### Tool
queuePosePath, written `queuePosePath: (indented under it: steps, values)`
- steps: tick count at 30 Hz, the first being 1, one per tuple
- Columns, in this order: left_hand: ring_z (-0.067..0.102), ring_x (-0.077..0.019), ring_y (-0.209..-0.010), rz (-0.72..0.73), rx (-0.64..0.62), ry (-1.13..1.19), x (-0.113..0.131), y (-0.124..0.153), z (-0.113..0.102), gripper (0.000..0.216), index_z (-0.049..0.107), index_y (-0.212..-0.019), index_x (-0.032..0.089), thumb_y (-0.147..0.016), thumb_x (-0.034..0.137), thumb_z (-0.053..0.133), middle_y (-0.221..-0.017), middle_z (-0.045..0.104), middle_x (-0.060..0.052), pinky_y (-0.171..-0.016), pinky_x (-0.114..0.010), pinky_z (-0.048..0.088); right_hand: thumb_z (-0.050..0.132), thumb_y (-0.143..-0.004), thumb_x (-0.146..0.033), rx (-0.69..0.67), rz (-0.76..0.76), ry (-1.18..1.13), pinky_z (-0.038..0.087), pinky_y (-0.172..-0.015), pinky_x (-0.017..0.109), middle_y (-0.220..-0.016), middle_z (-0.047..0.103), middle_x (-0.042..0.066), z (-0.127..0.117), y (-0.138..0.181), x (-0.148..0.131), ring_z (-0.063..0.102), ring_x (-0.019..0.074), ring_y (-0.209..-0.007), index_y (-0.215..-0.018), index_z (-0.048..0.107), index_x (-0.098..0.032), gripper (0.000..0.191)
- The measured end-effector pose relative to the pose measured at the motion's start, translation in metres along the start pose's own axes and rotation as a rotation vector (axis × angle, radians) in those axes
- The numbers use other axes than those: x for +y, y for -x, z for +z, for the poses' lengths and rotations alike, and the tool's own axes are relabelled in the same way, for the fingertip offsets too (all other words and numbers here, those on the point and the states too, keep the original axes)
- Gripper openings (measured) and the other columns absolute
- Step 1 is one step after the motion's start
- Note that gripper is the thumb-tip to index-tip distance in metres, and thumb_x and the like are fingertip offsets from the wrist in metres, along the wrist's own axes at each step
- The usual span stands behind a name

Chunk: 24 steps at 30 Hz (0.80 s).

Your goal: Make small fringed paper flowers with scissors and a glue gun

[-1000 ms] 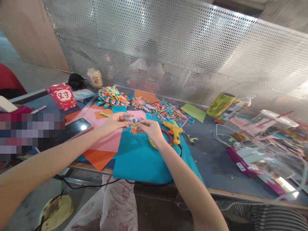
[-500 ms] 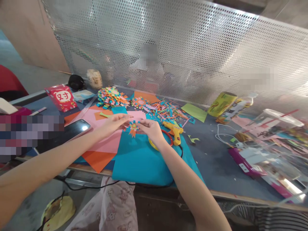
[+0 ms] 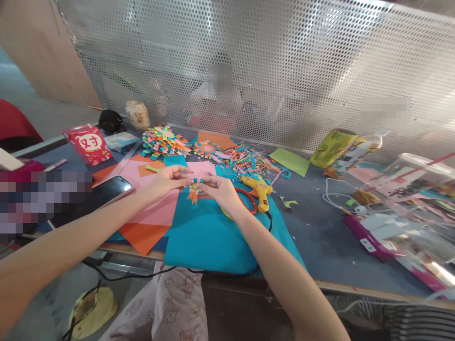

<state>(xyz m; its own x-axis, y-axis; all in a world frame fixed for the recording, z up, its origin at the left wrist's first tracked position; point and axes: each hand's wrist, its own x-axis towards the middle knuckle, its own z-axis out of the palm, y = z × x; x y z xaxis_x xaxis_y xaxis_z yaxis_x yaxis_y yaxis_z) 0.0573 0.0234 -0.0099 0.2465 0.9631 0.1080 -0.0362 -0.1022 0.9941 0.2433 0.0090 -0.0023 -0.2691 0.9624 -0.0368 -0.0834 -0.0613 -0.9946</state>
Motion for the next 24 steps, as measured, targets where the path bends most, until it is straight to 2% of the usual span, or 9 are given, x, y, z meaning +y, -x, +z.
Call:
queuePosePath:
  steps: [6,10,13,17,21,24]
  values:
    - [0.060,-0.0099,-0.060,-0.047,0.013,0.036,0.0022,0.0013,0.0025,0.051,0.065,-0.096,0.015,-0.056,0.036,0.086,-0.074,0.070,-0.001,-0.054,-0.021,0.046,0.091,-0.039,-0.040,0.017,-0.019,-0.005,0.061,-0.068,0.035,-0.067,0.072,-0.001,-0.0011,0.0010,-0.0015,0.069,0.0180,-0.062,-0.067,0.066,-0.019,0.043]
    - [0.061,-0.0096,-0.060,-0.066,0.031,0.111,0.0034,0.0005,0.0015,0.048,0.065,-0.096,0.014,-0.058,0.034,0.086,-0.074,0.069,-0.001,-0.054,-0.022,0.046,0.091,-0.041,-0.039,0.009,-0.022,0.002,0.060,-0.071,0.037,-0.068,0.072,0.000,-0.0019,0.0017,-0.0022,0.070,0.0196,-0.065,-0.069,0.066,-0.019,0.042]
    - [0.066,-0.0119,-0.067,-0.090,0.052,0.163,0.0055,0.0005,0.0007,0.043,0.064,-0.095,0.015,-0.062,0.034,0.084,-0.080,0.071,-0.003,-0.057,-0.022,0.048,0.090,-0.042,-0.041,0.017,-0.030,0.001,0.061,-0.069,0.036,-0.070,0.073,0.000,-0.0018,0.0018,-0.0016,0.070,0.0199,-0.067,-0.072,0.067,-0.019,0.044]
    - [0.065,-0.0114,-0.066,-0.123,0.006,0.158,0.0060,0.0022,0.0020,0.040,0.065,-0.096,0.014,-0.068,0.037,0.081,-0.080,0.071,-0.003,-0.058,-0.023,0.049,0.089,-0.045,-0.043,0.019,-0.046,0.003,0.060,-0.068,0.033,-0.073,0.072,-0.001,-0.0019,0.0034,-0.0035,0.069,0.0171,-0.066,-0.074,0.068,-0.019,0.043]
    - [0.063,-0.0105,-0.062,-0.075,-0.069,0.112,0.0038,0.0038,0.0035,0.049,0.066,-0.100,0.013,-0.060,0.032,0.086,-0.075,0.069,-0.001,-0.056,-0.023,0.049,0.088,-0.047,-0.045,0.009,-0.050,0.026,0.059,-0.060,0.030,-0.070,0.069,-0.001,-0.0025,0.0050,-0.0057,0.067,0.0158,-0.063,-0.071,0.068,-0.019,0.040]
    - [0.063,-0.0104,-0.060,-0.090,-0.103,0.093,0.0040,0.0044,0.0038,0.055,0.065,-0.102,0.013,-0.053,0.024,0.089,-0.072,0.068,0.001,-0.056,-0.023,0.050,0.086,-0.050,-0.048,0.016,-0.059,0.043,0.058,-0.054,0.028,-0.071,0.069,-0.001,-0.0027,0.0052,-0.0060,0.065,0.0151,-0.061,-0.074,0.069,-0.019,0.041]
